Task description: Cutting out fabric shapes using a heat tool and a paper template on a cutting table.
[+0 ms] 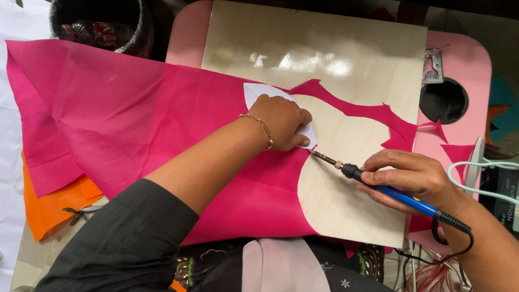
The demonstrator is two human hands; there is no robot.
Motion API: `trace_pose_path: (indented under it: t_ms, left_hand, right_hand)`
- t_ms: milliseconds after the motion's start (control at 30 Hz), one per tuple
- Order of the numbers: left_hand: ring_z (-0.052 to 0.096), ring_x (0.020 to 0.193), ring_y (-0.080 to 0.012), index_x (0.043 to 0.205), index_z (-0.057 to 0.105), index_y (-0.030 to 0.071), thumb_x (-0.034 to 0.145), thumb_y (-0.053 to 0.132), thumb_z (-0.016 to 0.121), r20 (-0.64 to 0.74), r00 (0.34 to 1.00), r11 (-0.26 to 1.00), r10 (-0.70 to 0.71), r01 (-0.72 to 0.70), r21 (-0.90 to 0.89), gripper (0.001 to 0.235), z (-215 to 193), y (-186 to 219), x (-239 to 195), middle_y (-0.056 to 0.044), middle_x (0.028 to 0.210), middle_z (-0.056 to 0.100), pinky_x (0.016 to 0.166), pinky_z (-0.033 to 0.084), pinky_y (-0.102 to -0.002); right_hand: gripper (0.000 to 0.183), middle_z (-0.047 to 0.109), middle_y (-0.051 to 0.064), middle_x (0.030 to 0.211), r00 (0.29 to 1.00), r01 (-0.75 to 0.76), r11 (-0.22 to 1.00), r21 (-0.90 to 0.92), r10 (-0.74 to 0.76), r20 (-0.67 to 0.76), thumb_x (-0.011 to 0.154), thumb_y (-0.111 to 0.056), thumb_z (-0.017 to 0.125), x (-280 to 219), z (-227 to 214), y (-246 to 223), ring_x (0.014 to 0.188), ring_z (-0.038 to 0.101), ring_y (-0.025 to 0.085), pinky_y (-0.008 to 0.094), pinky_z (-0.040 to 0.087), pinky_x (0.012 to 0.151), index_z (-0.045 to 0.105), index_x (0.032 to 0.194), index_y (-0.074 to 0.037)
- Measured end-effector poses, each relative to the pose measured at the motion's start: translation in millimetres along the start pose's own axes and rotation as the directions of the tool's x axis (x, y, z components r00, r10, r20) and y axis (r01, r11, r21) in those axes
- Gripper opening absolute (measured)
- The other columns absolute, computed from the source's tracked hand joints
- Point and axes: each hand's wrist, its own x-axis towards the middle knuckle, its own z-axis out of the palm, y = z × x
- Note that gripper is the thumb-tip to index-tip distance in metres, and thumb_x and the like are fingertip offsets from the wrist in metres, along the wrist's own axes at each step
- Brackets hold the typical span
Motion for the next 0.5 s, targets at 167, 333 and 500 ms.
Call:
trace_pose_path:
  t_ms: [167, 333, 500]
  left_hand:
    - [0.059, 0.084, -0.0274, 0.096, 0.059, 0.022, 0.082, 0.055, 0.056, 0.057, 0.997, 0.999, -0.05, 0.049, 0.006, 0.036, -6.5, 6.7, -1.3, 0.0, 0.088, 0.064, 0.069, 0.041, -0.042]
    - [0.058, 0.084, -0.0269, 0.097, 0.059, 0.022, 0.082, 0.055, 0.056, 0.065, 0.996, 0.998, -0.058, 0.057, 0.006, 0.036, -6.9, 7.6, -1.3, 0.001, 0.089, 0.064, 0.071, 0.041, -0.042]
    - [0.058, 0.085, -0.0261, 0.097, 0.059, 0.022, 0.082, 0.054, 0.056, 0.075, 0.995, 0.998, -0.06, 0.059, 0.012, 0.036, -7.7, 8.1, -1.3, 0.001, 0.089, 0.064, 0.07, 0.041, -0.042]
  right_hand:
    - [0.019, 0.062, 0.014, 0.079, 1.0, 0.001, 1.0, 0.003, -0.001, 0.003, 0.072, -0.007, 0.074, 0.3, -1.3, -0.9, 0.065, 0.062, 0.023, 0.027, 0.056, 0.059, 0.063, 0.086, -0.001]
    - [0.018, 0.061, 0.013, 0.079, 1.0, -0.004, 1.0, -0.009, 0.004, -0.006, 0.072, -0.007, 0.074, 0.1, -1.8, -2.2, 0.064, 0.061, 0.022, 0.026, 0.055, 0.058, 0.063, 0.085, -0.002]
    - [0.019, 0.061, 0.014, 0.079, 1.0, -0.007, 1.0, -0.002, 0.007, -0.007, 0.072, -0.007, 0.075, -0.8, -1.8, -2.4, 0.065, 0.061, 0.022, 0.026, 0.055, 0.059, 0.062, 0.085, -0.002]
